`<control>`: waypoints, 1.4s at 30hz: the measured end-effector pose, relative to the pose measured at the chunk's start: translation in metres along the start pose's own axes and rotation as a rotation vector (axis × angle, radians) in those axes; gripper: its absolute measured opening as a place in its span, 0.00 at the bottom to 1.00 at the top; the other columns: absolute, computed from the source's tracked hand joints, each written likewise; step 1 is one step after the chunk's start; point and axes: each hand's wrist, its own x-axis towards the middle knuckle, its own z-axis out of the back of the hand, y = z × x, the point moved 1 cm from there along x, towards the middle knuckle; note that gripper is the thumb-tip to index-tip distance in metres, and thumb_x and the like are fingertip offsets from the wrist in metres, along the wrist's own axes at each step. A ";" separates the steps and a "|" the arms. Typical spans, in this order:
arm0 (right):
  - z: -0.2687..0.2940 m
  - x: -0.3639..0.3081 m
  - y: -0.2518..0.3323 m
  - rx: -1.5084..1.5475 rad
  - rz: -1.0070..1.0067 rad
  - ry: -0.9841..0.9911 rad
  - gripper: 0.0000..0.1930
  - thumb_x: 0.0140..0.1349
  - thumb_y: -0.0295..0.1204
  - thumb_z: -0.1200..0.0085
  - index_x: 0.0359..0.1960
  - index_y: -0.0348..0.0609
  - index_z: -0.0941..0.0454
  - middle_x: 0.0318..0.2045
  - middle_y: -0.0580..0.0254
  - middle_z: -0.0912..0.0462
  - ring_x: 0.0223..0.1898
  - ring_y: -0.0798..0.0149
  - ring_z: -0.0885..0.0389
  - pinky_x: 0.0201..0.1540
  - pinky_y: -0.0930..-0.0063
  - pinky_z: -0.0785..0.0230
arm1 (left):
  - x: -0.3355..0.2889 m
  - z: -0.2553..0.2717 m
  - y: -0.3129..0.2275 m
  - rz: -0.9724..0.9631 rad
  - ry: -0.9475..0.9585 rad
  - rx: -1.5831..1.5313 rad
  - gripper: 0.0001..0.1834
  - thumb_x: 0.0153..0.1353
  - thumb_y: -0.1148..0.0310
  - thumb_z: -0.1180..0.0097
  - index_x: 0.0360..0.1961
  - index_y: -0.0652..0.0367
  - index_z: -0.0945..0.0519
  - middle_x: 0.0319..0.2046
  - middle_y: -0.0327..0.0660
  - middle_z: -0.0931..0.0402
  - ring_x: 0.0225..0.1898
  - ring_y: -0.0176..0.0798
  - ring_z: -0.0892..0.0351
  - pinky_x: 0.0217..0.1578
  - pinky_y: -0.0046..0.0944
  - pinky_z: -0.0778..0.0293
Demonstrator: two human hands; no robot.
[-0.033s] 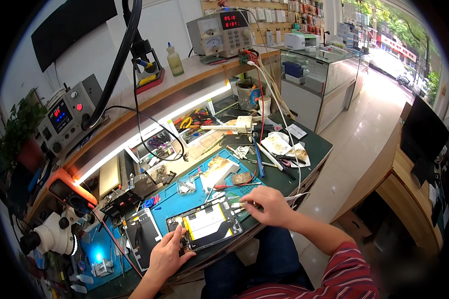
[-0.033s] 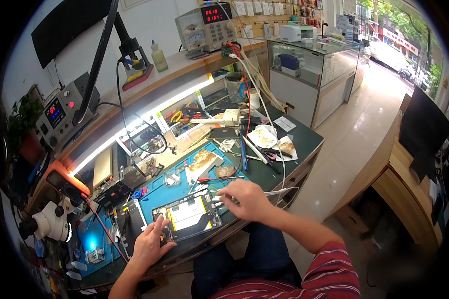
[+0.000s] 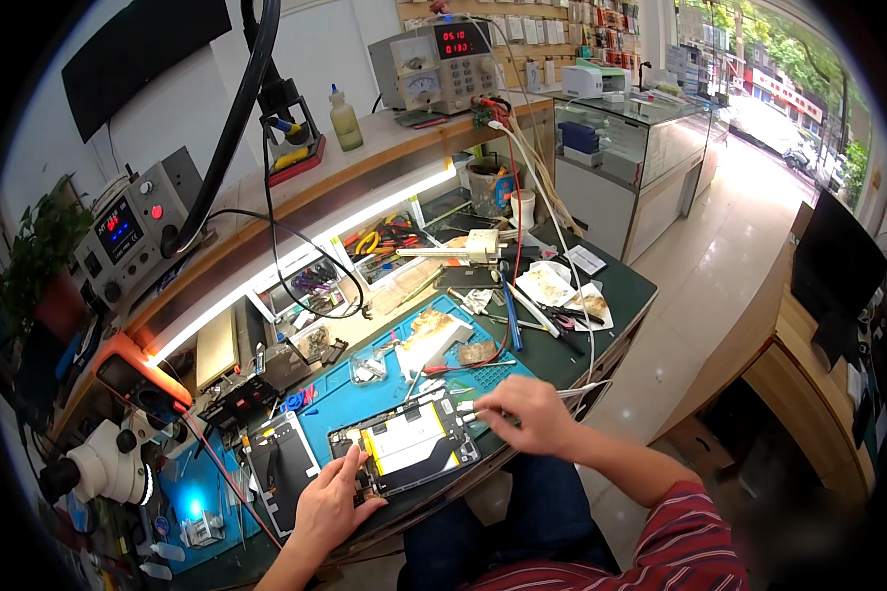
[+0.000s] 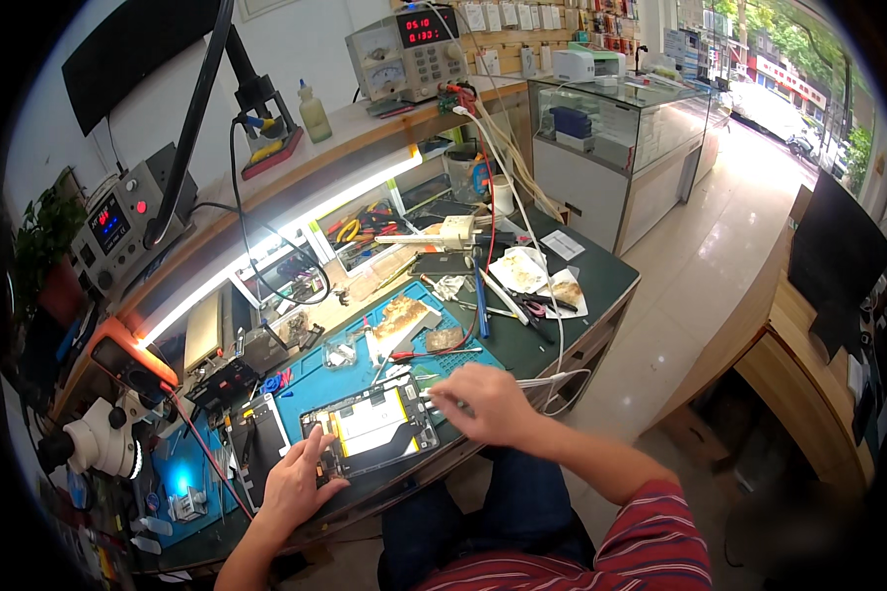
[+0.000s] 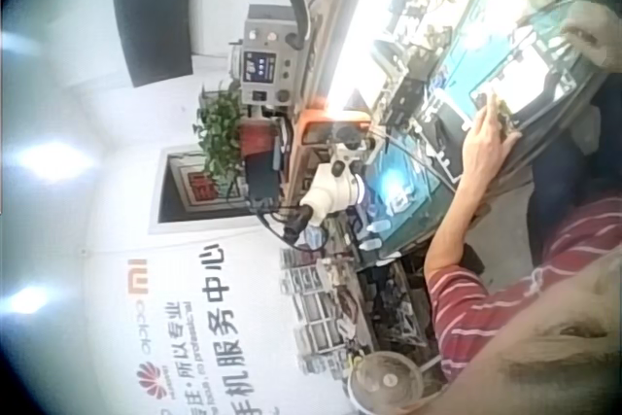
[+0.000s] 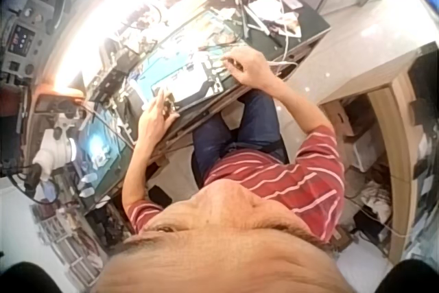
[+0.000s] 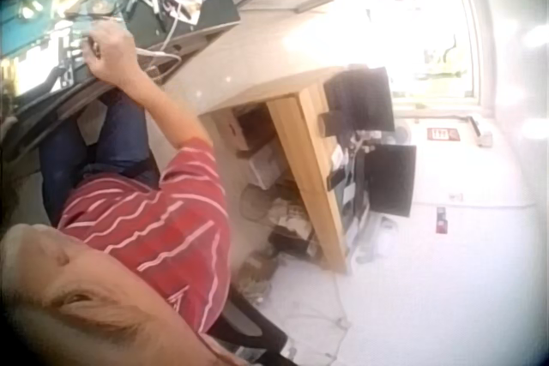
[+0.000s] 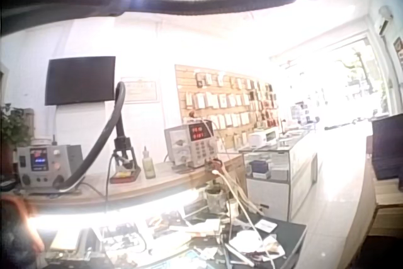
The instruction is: The person works on a disassembled tablet at a cluttered electronics repair bench. They repeatedly connect and disconnect a power cable to the motherboard, then peel back and reposition a battery connector ribbon, and finally place a small copper heat sink over a component on the board.
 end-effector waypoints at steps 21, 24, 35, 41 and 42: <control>-0.050 -0.053 -0.007 0.034 0.189 -0.284 0.05 0.62 0.24 0.30 0.38 0.45 0.13 0.25 0.65 0.16 0.23 0.60 0.18 0.27 0.66 0.27 | 0.002 0.001 -0.001 0.011 0.013 -0.017 0.56 0.56 0.53 0.21 0.77 0.73 0.36 0.60 0.43 0.14 0.62 0.47 0.18 0.56 0.42 0.16; -0.050 -0.053 -0.007 0.031 0.195 -0.281 0.05 0.62 0.24 0.30 0.38 0.45 0.13 0.26 0.65 0.16 0.23 0.60 0.18 0.27 0.66 0.27 | 0.002 0.002 -0.001 0.004 0.014 -0.013 0.55 0.56 0.54 0.21 0.77 0.73 0.36 0.60 0.43 0.14 0.61 0.47 0.18 0.56 0.42 0.16; -0.051 -0.054 -0.008 0.038 0.189 -0.279 0.05 0.62 0.24 0.30 0.38 0.46 0.13 0.26 0.65 0.16 0.24 0.60 0.18 0.27 0.66 0.27 | 0.002 0.002 0.000 -0.017 0.002 -0.006 0.56 0.56 0.53 0.21 0.77 0.73 0.37 0.60 0.43 0.15 0.61 0.47 0.17 0.56 0.42 0.16; -0.051 -0.053 -0.008 0.034 0.186 -0.271 0.05 0.62 0.24 0.30 0.38 0.45 0.13 0.26 0.65 0.16 0.24 0.60 0.18 0.27 0.66 0.27 | 0.002 0.002 -0.001 -0.018 0.001 -0.001 0.56 0.56 0.53 0.21 0.77 0.74 0.36 0.60 0.43 0.14 0.61 0.47 0.17 0.56 0.42 0.16; -0.050 -0.053 -0.007 0.037 0.184 -0.270 0.05 0.62 0.24 0.30 0.38 0.45 0.13 0.26 0.65 0.16 0.24 0.60 0.18 0.27 0.66 0.27 | 0.002 0.002 -0.001 -0.020 0.000 0.001 0.56 0.56 0.53 0.21 0.77 0.74 0.36 0.60 0.43 0.14 0.61 0.47 0.17 0.56 0.42 0.16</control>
